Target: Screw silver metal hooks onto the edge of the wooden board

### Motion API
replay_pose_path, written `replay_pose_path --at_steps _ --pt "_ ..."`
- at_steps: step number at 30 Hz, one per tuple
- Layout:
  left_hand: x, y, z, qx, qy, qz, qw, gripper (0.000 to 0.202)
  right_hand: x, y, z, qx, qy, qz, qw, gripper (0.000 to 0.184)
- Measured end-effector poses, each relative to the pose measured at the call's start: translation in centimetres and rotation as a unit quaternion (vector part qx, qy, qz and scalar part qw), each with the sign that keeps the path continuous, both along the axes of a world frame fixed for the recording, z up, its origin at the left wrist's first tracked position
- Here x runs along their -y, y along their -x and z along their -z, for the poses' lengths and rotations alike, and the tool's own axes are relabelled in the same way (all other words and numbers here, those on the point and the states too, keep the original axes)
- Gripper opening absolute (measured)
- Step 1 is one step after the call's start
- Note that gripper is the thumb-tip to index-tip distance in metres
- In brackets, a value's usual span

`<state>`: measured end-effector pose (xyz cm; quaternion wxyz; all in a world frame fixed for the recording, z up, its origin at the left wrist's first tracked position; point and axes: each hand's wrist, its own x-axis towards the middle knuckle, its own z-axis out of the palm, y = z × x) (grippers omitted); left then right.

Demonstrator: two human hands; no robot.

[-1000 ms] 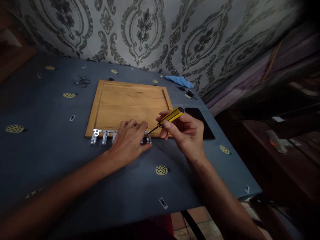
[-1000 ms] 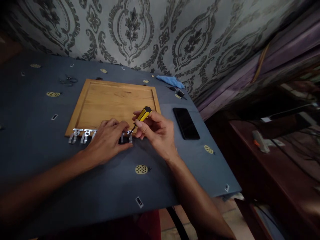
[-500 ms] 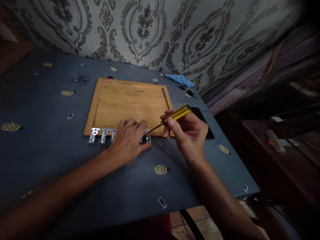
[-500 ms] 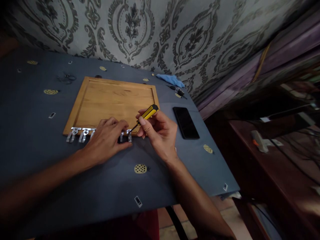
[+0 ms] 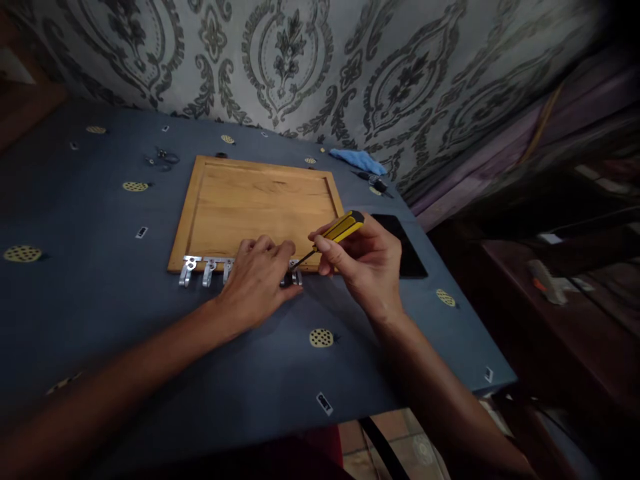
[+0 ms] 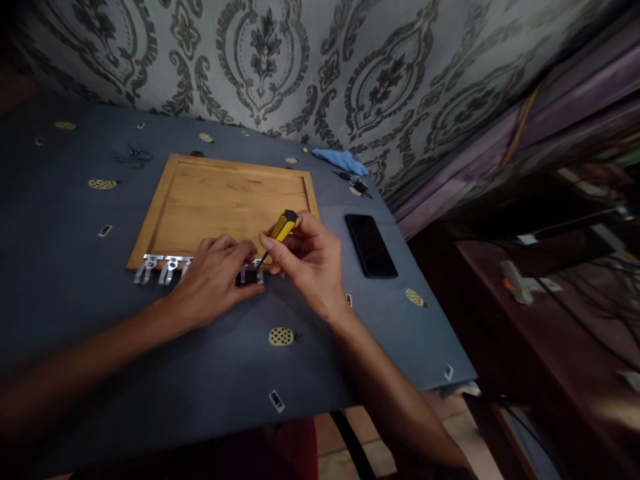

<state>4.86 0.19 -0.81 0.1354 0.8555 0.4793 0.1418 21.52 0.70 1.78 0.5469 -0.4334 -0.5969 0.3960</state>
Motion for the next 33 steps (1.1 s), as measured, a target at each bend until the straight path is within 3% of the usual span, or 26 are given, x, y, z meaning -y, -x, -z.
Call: replay_pose_path --at_steps 10,14,20,26,33 --pt "0.0 0.0 0.2 0.015 -0.008 0.006 1.0 0.043 -0.5 -0.2 -2.0 0.071 0.061 -0.145 0.985 0.032" --pt "0.0 0.0 0.2 0.015 -0.007 0.002 1.0 0.046 -0.1 0.0 -1.3 0.047 0.02 -0.081 0.995 0.022" --pt "0.1 0.0 0.0 0.015 0.005 0.003 1.0 0.045 0.7 0.2 0.2 0.035 -0.027 0.022 0.999 0.028" --pt "0.1 0.0 0.1 0.011 0.003 0.004 1.0 0.043 1.0 0.0 0.3 0.022 -0.079 0.096 0.992 0.03" --pt "0.1 0.0 -0.1 0.014 0.014 -0.001 1.0 0.043 0.7 -0.1 0.5 0.041 -0.082 0.102 0.991 0.028"
